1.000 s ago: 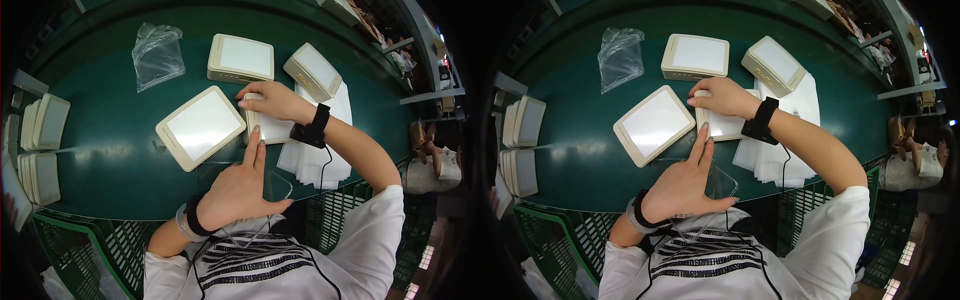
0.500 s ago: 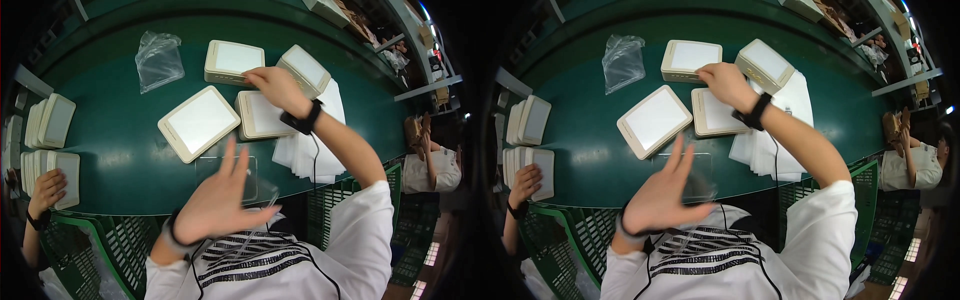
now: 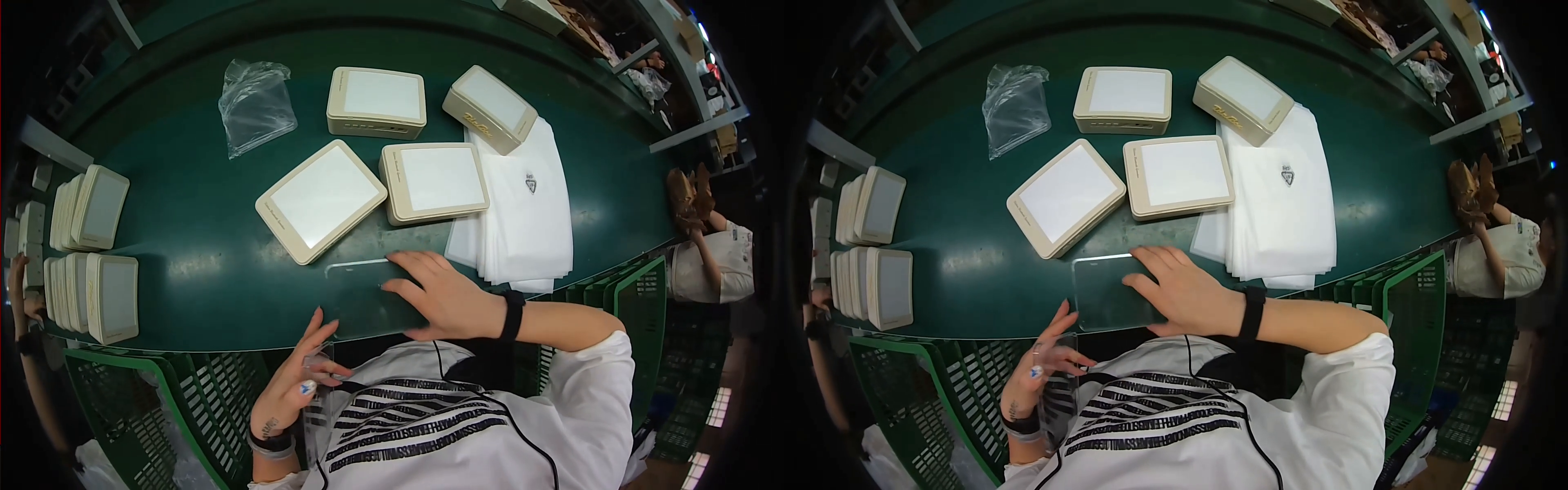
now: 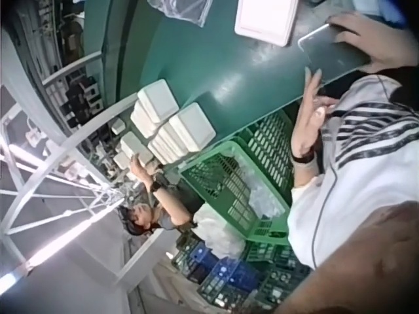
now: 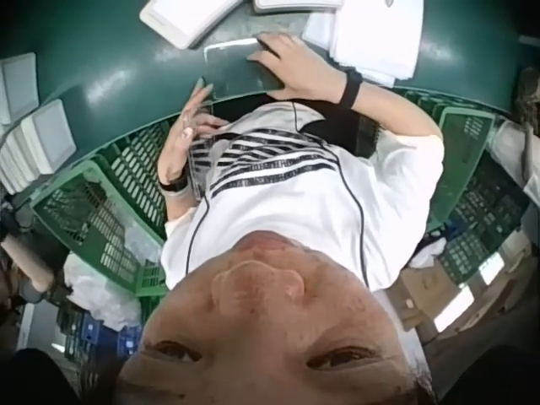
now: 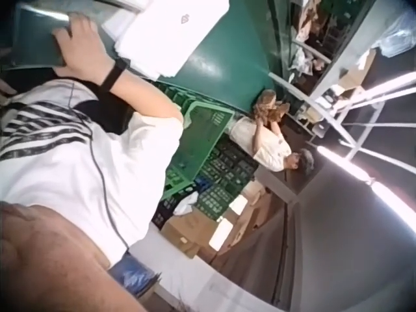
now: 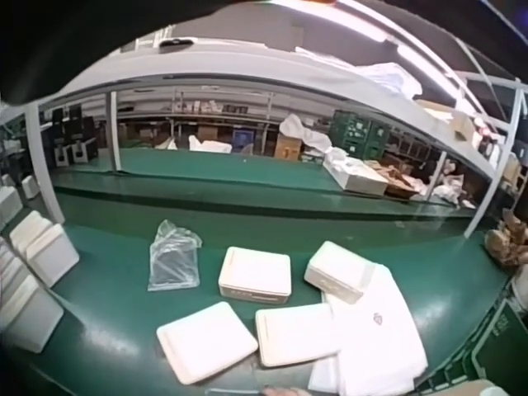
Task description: The person removes plastic covers from a bag, places them onto light boxes, and stacks the boxes on the table. They repeat this process by retrieving more covers from a green crate and placing them on the devices.
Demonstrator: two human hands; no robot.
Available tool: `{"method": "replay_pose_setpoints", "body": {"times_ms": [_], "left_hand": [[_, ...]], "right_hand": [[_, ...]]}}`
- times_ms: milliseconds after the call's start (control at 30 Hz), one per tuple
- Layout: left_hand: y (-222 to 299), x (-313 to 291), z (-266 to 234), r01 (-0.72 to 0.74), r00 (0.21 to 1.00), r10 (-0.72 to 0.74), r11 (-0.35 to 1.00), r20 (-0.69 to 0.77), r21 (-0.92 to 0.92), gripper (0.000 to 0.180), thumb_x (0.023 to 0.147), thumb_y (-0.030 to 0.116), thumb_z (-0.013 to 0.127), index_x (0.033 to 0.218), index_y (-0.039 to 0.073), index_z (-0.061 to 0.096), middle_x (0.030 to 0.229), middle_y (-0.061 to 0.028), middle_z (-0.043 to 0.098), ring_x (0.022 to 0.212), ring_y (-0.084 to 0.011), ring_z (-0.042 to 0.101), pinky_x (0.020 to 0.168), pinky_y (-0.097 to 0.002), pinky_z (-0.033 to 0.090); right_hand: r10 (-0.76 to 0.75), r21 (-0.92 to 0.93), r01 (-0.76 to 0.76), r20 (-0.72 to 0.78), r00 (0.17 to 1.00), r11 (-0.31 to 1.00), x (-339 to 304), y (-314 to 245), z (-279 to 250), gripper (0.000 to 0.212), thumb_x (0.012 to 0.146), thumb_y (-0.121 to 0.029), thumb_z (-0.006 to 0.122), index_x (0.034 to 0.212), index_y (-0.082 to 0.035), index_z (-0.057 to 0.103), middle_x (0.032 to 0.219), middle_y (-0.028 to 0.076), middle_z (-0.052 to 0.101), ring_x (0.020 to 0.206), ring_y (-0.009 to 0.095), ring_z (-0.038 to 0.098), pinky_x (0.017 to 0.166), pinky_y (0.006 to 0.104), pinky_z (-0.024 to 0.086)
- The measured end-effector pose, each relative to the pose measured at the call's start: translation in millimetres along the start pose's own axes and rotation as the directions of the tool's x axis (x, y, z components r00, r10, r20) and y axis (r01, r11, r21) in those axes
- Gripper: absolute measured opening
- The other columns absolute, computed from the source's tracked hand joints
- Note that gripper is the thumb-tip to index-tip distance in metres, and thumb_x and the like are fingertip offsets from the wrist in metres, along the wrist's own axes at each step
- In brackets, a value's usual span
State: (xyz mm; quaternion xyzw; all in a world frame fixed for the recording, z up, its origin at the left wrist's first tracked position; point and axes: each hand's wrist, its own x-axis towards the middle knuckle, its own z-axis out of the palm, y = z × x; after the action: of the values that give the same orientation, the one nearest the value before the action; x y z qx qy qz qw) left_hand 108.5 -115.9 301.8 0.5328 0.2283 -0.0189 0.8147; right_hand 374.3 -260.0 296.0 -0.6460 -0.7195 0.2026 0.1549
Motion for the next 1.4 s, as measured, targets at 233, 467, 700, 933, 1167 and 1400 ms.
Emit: {"method": "replay_pose_setpoints", "body": {"times_ms": [233,467,700,933,1167,1400], "left_hand": [[60,4,3,-0.176,0.983,0.178,0.878,0.039,0.446,0.101,0.073,0.06,0.063,0.146,-0.002,0.031,0.154,-0.0239,0.023,0.111,-0.0313,0.06,0.087,-0.0358,0.05],[97,103,52,-0.263,0.957,0.212,0.338,0.199,0.904,0.113,0.07,0.06,0.07,0.144,-0.012,0.025,0.152,-0.0331,0.017,0.104,-0.0374,0.061,0.091,-0.0364,0.049],[117,155,59,-0.051,0.992,-0.105,0.193,0.072,0.98,0.119,0.073,0.068,0.064,0.142,-0.019,0.02,0.151,-0.0388,0.011,0.118,-0.0447,0.055,0.096,-0.0359,0.048],[122,164,54,-0.055,0.996,-0.059,0.207,0.068,0.977,0.123,0.072,0.072,0.062,0.141,-0.02,0.019,0.149,-0.0411,0.014,0.112,-0.0446,0.058,0.094,-0.0346,0.049],[141,179,60,0.032,0.979,-0.203,0.216,0.013,0.976,0.124,0.072,0.071,0.063,0.14,-0.022,0.018,0.147,-0.0427,0.016,0.11,-0.0448,0.059,0.094,-0.0342,0.049],[93,116,69,-0.052,0.992,0.129,0.325,0.01,0.944,0.125,0.069,0.065,0.07,0.143,-0.018,0.014,0.149,-0.0413,0.01,0.128,-0.0464,0.045,0.102,-0.0361,0.043]], "right_hand": [[-0.013,-0.178,-0.015,-0.156,0.988,0.984,-23,50,-123,0.079,0.062,-0.023,0.083,0.129,-0.008,0.045,0.14,0.019,0.042,0.129,0.038,0.04,0.108,0.0454,0.033],[0.027,-0.013,-0.028,-0.058,0.998,1.0,12,100,-124,0.086,0.06,-0.02,0.084,0.133,-0.007,0.041,0.138,0.016,0.045,0.127,0.034,0.044,0.109,0.041,0.036],[0.084,-0.002,-0.084,-0.027,0.996,0.996,12,106,-127,0.097,0.058,-0.021,0.087,0.139,-0.007,0.036,0.138,0.016,0.046,0.127,0.034,0.045,0.109,0.0409,0.037],[0.097,-0.038,-0.097,-0.002,0.995,0.995,13,117,-129,0.108,0.055,-0.018,0.091,0.144,-0.008,0.031,0.142,0.016,0.043,0.131,0.035,0.042,0.11,0.0417,0.036],[0.283,0.273,-0.31,0.136,0.949,0.911,22,121,-135,0.112,0.051,-0.012,0.091,0.145,-0.009,0.029,0.149,0.017,0.036,0.138,0.038,0.033,0.112,0.0462,0.033],[0.136,-0.132,-0.131,0.03,0.99,0.983,15,100,-129,0.104,0.062,-0.015,0.087,0.147,-0.009,0.028,0.151,0.017,0.036,0.133,0.035,0.043,0.112,0.0426,0.034]]}}
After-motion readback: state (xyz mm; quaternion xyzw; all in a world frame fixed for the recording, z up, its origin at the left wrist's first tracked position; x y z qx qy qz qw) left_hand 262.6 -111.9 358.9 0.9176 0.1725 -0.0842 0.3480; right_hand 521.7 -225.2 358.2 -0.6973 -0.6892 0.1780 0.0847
